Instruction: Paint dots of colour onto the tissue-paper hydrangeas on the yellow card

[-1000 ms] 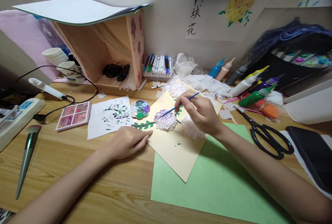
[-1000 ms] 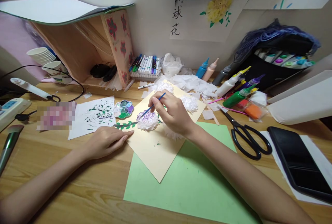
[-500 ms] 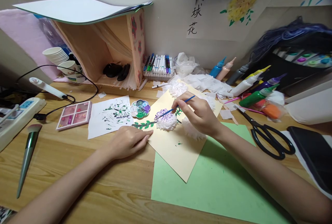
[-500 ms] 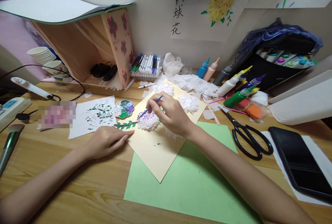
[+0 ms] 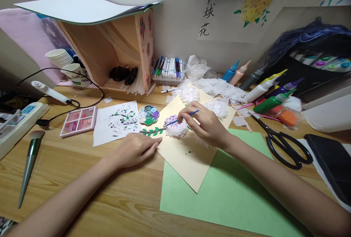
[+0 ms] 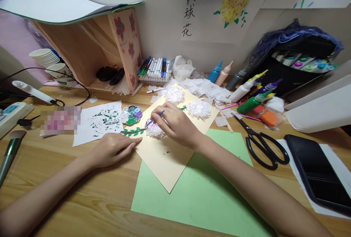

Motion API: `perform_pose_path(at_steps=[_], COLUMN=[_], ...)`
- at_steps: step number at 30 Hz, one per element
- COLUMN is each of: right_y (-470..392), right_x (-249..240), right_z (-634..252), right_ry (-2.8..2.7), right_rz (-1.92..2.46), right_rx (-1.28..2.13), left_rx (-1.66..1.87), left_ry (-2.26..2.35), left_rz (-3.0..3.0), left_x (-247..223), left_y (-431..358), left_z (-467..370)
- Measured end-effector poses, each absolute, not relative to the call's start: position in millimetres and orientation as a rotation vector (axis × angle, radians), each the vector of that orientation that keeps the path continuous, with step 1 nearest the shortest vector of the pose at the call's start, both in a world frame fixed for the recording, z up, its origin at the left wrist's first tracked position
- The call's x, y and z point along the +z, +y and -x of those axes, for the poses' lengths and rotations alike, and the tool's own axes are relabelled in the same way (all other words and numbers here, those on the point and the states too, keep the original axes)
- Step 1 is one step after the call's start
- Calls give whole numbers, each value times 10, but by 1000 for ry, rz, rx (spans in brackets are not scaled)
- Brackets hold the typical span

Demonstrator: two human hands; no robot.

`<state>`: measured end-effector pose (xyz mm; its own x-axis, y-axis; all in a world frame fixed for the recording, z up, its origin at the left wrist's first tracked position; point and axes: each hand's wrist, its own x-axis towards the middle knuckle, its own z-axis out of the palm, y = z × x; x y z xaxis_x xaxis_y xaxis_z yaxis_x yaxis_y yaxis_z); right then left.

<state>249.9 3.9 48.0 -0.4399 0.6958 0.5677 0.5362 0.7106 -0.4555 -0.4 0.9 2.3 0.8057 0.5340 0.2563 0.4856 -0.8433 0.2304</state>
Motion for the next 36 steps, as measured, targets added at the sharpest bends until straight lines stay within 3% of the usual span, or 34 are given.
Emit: perform_pose_path(at_steps=[36], right_y=[34], right_x=[437], right_z=[-2505], right_ry=[-1980], right_rz=[1051], right_rx=[433], left_rx=[509], left_ry=[782], left_rz=[-2898], left_x=[35], left_y=[1], left_z=[-18])
